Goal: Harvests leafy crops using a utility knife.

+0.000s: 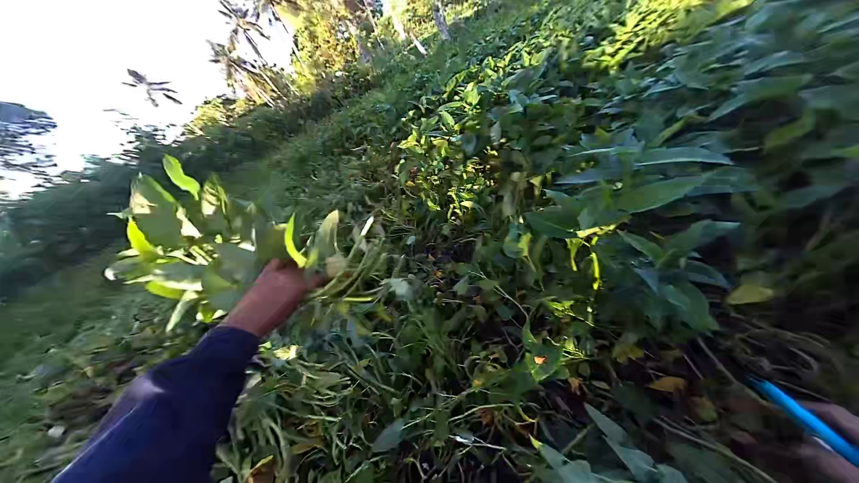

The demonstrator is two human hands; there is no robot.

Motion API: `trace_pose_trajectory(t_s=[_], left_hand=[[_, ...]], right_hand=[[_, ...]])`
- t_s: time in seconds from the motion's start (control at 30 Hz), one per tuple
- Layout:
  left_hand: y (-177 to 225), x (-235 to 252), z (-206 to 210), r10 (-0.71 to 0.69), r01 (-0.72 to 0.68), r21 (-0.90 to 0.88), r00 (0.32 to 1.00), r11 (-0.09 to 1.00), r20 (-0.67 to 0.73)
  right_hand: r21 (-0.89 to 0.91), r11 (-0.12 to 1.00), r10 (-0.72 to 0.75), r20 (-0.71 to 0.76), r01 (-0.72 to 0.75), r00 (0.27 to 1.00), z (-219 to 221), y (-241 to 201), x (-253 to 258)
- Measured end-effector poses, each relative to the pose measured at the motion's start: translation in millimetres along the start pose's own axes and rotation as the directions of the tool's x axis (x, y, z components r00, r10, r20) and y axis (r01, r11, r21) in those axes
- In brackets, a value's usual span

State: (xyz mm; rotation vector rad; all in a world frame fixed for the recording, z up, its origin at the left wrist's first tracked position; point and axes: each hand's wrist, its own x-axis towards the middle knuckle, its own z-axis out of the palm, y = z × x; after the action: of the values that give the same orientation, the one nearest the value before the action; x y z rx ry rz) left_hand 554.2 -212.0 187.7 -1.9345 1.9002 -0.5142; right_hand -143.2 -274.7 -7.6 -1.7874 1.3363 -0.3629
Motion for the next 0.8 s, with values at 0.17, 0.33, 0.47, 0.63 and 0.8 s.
trace_pose_trajectory(t_s=[0.17,0.33,0.47,0.63,0.8], left_hand=[[61.1,-2.2,111.8,-0.044,0.174,-0.146,0.775,0.974,0.631],[160.9,50.4,47.9,-0.014,0.208,-0.436,0.913,0.876,0.407],[284.2,74.7,-31.4,0.169,-0.163,-0.813,0.982,0.560,-0.081],[452.2,60.9,-98.3,0.687,0.116,-0.987,0.708,0.114,0.163],[544.3,35.7,-85.3,0.776,0.471,-0.881,0.538,0.047,0.328]], right_hand=[[0.066,0.944,0.320,0.038,-0.322,0.947,-7.6,60.3,-26.9],[0.066,0.824,0.547,0.171,-0.563,0.820,16.4,107.2,-74.6],[0.228,0.816,0.488,0.221,-0.532,0.844,14.1,103.8,-76.0],[0.289,0.857,0.343,0.301,-0.427,0.890,-27.2,56.4,-58.4],[0.137,0.846,0.462,0.294,-0.515,0.837,-29.4,36.0,-47.5]])
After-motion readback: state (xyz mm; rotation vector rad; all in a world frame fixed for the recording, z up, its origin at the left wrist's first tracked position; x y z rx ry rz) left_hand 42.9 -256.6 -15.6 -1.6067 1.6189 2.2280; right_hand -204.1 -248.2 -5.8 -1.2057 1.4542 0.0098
